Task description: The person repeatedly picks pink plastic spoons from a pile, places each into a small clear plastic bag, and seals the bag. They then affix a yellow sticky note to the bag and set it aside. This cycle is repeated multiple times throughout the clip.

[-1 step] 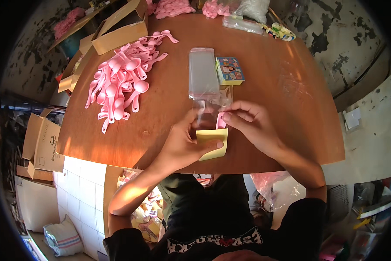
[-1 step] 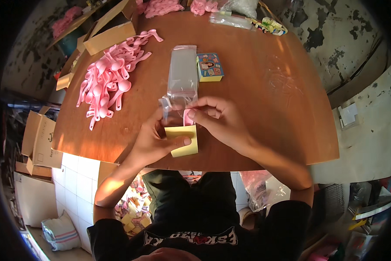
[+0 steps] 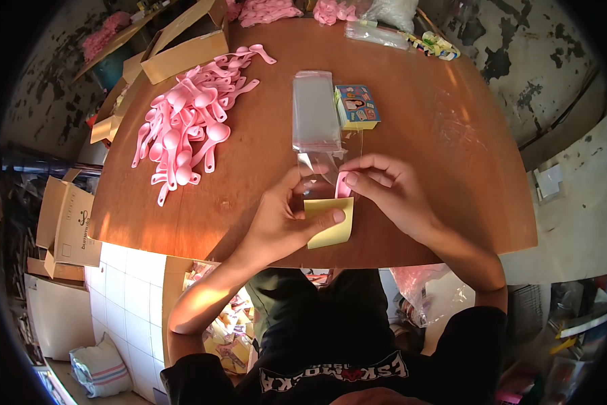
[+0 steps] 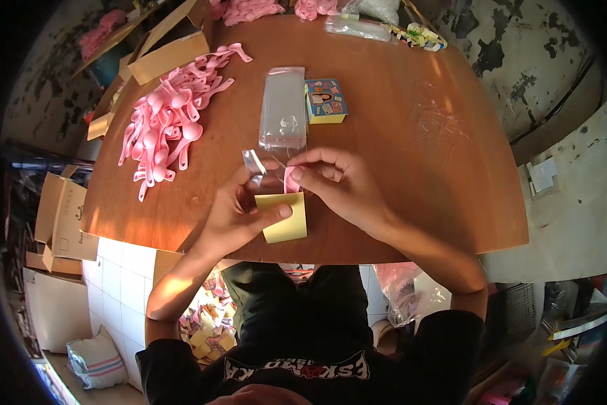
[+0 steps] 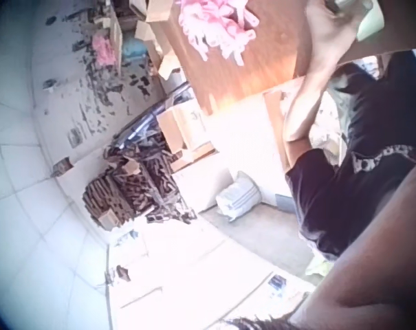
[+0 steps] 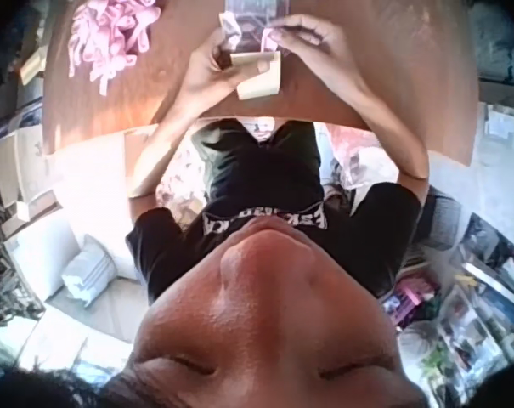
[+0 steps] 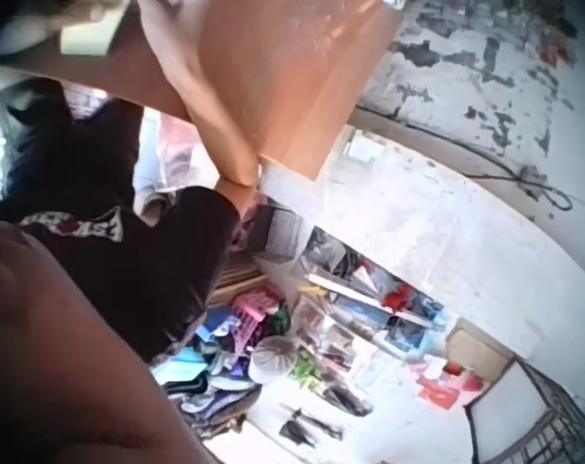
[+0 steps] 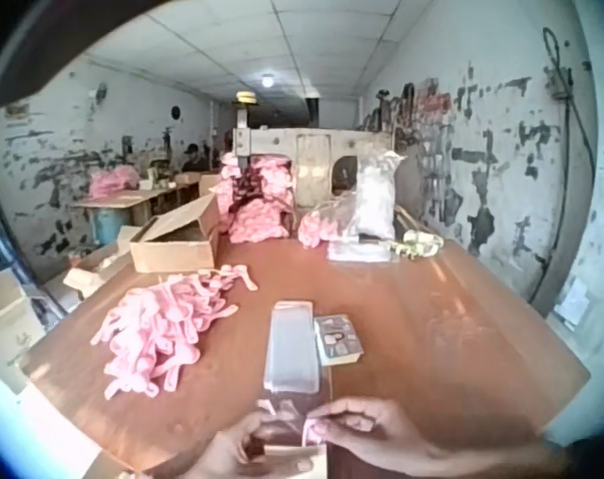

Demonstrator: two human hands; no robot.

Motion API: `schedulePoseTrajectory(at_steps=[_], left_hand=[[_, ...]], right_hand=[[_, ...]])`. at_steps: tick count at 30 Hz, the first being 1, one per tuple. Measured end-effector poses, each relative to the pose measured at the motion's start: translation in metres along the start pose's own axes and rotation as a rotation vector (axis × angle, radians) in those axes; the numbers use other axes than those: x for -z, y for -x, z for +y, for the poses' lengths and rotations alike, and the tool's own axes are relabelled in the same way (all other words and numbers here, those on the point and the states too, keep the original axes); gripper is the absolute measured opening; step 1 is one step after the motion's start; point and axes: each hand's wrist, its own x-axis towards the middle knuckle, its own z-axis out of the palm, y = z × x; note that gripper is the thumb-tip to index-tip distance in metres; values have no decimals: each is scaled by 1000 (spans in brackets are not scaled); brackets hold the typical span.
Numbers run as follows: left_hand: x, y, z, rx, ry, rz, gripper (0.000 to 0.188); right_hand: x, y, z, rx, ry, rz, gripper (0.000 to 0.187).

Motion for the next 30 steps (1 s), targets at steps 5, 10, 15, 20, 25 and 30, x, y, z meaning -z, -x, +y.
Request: schedulePoseTrajectory(at_steps=[5, 10, 15, 20, 25, 30], left_hand=[[18, -6, 2, 95, 71, 137, 25], [19, -2, -11, -36, -4, 164, 18], [18, 1, -7, -42, -35, 196, 16], [20, 2, -4, -68, -100, 182, 13], [21, 3, -3, -89, -141, 157, 15], [26, 3, -2, -30, 83, 106, 16]], right_hand=[[3, 0, 7, -15, -34, 49, 23], [6, 1, 18, 32, -108, 34, 21], [9, 3, 21, 46, -61, 37, 19], [15, -2, 26, 141, -37, -35, 15], [16, -3, 23, 196, 23, -86, 15], [17, -2, 24, 347, 113, -138, 14]])
